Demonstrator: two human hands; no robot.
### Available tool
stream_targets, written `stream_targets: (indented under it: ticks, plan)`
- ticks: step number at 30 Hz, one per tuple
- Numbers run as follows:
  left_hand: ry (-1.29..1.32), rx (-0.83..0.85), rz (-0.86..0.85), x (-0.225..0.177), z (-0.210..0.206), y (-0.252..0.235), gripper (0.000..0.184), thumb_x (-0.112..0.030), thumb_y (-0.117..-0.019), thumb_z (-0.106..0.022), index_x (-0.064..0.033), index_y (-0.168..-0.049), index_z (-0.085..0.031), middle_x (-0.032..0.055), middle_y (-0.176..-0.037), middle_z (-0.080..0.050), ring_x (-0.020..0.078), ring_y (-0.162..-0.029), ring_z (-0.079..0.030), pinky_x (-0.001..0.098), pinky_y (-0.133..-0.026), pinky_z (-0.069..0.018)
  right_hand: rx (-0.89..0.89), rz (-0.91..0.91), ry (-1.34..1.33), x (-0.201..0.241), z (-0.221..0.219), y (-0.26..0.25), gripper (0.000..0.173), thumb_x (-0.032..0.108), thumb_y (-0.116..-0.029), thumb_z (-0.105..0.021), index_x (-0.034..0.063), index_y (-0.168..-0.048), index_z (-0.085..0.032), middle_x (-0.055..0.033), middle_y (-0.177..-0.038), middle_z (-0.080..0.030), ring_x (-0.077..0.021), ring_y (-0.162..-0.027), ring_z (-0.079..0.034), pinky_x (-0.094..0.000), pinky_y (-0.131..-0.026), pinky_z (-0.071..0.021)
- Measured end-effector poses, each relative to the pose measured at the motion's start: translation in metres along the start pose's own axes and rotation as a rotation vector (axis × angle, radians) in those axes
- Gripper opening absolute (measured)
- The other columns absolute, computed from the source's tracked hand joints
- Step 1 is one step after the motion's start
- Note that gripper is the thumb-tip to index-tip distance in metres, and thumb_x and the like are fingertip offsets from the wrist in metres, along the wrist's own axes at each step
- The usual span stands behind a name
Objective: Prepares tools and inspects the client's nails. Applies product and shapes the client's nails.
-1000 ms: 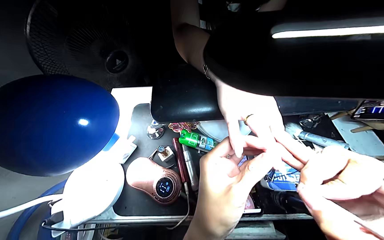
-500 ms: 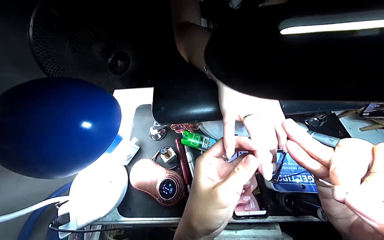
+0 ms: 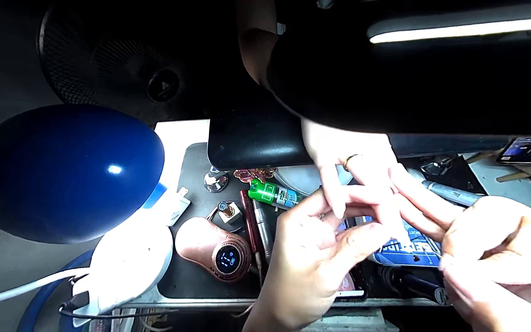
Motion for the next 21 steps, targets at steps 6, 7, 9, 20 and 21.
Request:
stream_targets:
  ticks: [6,7,9,20,21]
  plan:
    - [-0.029,-0.044,-0.004,0.001,-0.005,-0.005,0.024,0.018,-0.0879,-0.064,0.0113,-0.111,-0.06,0.0142,-0.109,-0.07,0.0155,-0.102,-0.071,0.0311,-0.09,-0.0605,0.036,0.02,0.126,0.005,0.001,-0.001,0.008,0.017,-0.0909,-0.073,0.0143,-0.093,-0.067,-0.0017,-0.109,-0.077,-0.0228,-0.114,-0.073,-0.0393,-0.103,-0.0599]
    - [-0.029,-0.051,-0.008,0.001,-0.005,-0.005,0.024,0.018,-0.0875,-0.064,0.0114,-0.11,-0.06,0.014,-0.108,-0.07,0.0145,-0.099,-0.071,0.0301,-0.089,-0.0608,0.028,0.032,0.156,0.006,0.002,0.0,0.007,0.016,-0.0902,-0.073,0.0141,-0.093,-0.067,-0.0013,-0.109,-0.077,-0.0219,-0.113,-0.073,-0.0394,-0.104,-0.0596]
    - [-0.046,-0.077,-0.026,0.001,-0.004,-0.005,0.023,0.018,-0.0863,-0.065,0.0096,-0.107,-0.062,0.0113,-0.103,-0.071,0.0098,-0.09,-0.07,0.0262,-0.083,-0.0605,0.012,0.066,0.22,0.008,0.002,0.002,0.006,0.015,-0.0893,-0.073,0.014,-0.091,-0.067,-0.0013,-0.106,-0.077,-0.0225,-0.113,-0.073,-0.0403,-0.103,-0.0598]
    - [-0.01,-0.08,-0.069,0.003,-0.004,-0.006,0.02,0.017,-0.0873,-0.065,0.0102,-0.106,-0.062,0.0161,-0.105,-0.071,0.0169,-0.1,-0.071,0.0302,-0.088,-0.0602,0.115,0.17,0.395,0.008,0.001,0.007,0.01,0.02,-0.0911,-0.073,0.0129,-0.088,-0.066,0.0024,-0.102,-0.073,-0.0164,-0.113,-0.07,-0.0393,-0.103,-0.0583]
    - [-0.003,-0.074,-0.071,0.003,-0.005,-0.006,0.021,0.017,-0.0877,-0.065,0.0095,-0.107,-0.062,0.0159,-0.106,-0.071,0.0173,-0.102,-0.071,0.0303,-0.089,-0.06,0.116,0.17,0.401,0.008,0.001,0.006,0.011,0.02,-0.0912,-0.073,0.0125,-0.088,-0.066,0.0018,-0.101,-0.073,-0.0172,-0.111,-0.07,-0.0408,-0.103,-0.0579]
Point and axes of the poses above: each hand's wrist, its own y-axis away from the middle knuckle, its own z-axis out of the back of the hand, x = y × z, the point moved 9 cm from there along -y, towards the middle knuckle
